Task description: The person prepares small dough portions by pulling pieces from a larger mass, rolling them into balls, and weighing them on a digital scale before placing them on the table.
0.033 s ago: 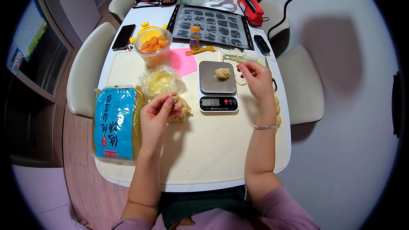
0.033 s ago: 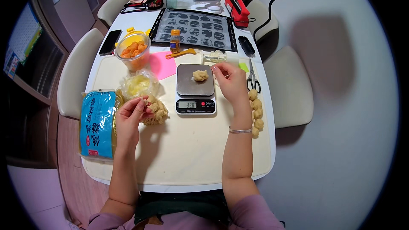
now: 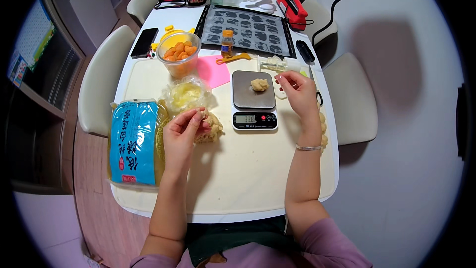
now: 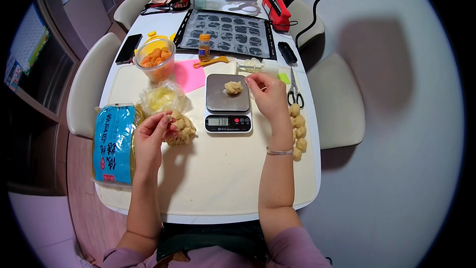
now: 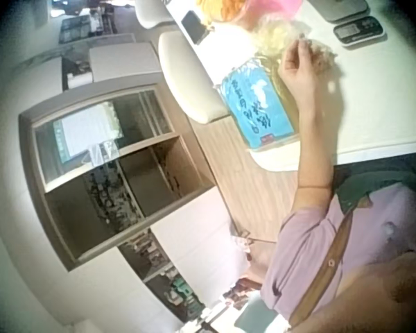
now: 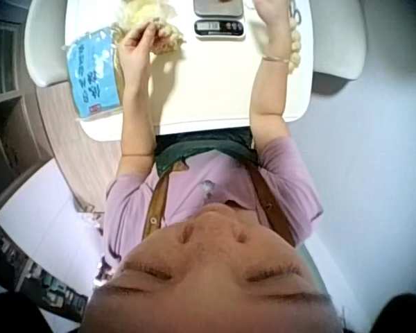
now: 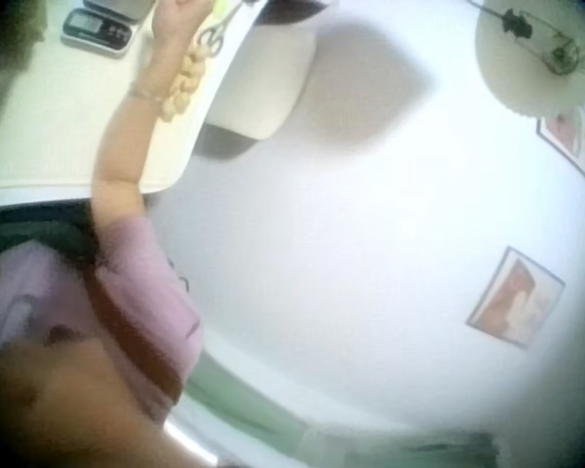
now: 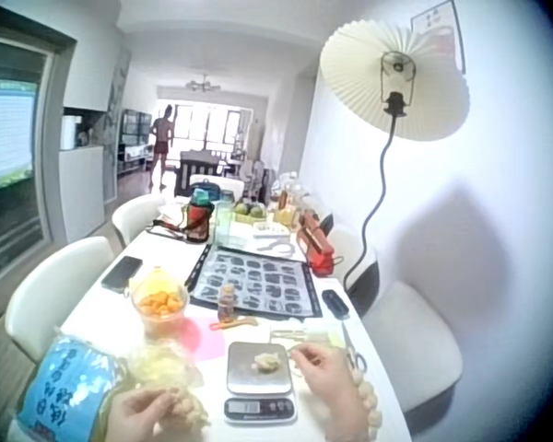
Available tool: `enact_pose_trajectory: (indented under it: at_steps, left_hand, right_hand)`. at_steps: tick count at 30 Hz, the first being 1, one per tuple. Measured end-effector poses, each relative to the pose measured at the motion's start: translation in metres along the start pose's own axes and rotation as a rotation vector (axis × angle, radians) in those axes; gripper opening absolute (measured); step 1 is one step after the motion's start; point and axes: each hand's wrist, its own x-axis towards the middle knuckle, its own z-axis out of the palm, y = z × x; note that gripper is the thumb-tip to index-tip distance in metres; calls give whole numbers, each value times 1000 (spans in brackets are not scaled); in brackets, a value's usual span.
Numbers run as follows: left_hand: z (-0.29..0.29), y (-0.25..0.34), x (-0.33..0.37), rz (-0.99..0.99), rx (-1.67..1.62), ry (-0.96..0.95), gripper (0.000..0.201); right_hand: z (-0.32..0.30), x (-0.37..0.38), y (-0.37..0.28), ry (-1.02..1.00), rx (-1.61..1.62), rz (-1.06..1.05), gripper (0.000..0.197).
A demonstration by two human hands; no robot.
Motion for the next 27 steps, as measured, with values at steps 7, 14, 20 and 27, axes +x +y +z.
enact_pose_trajectory:
  at_steps: [7,14,20,27]
  left_hand:
    - [7,0,-3,-34,40,-99,40]
    - [5,-9,-2,16,73,-136,36]
    - [9,-4,-6,-35,59,-121,30]
    - [10,-2,-7,10,63,-99,20]
  right_hand:
    - [47,-21,-62,-393,198,-228,12]
    - [79,-32,-65,-461,85,-323,12]
    - [47,-2,-11,55,-178,-293,6]
    - [42,8,50,362,-18,-90,10]
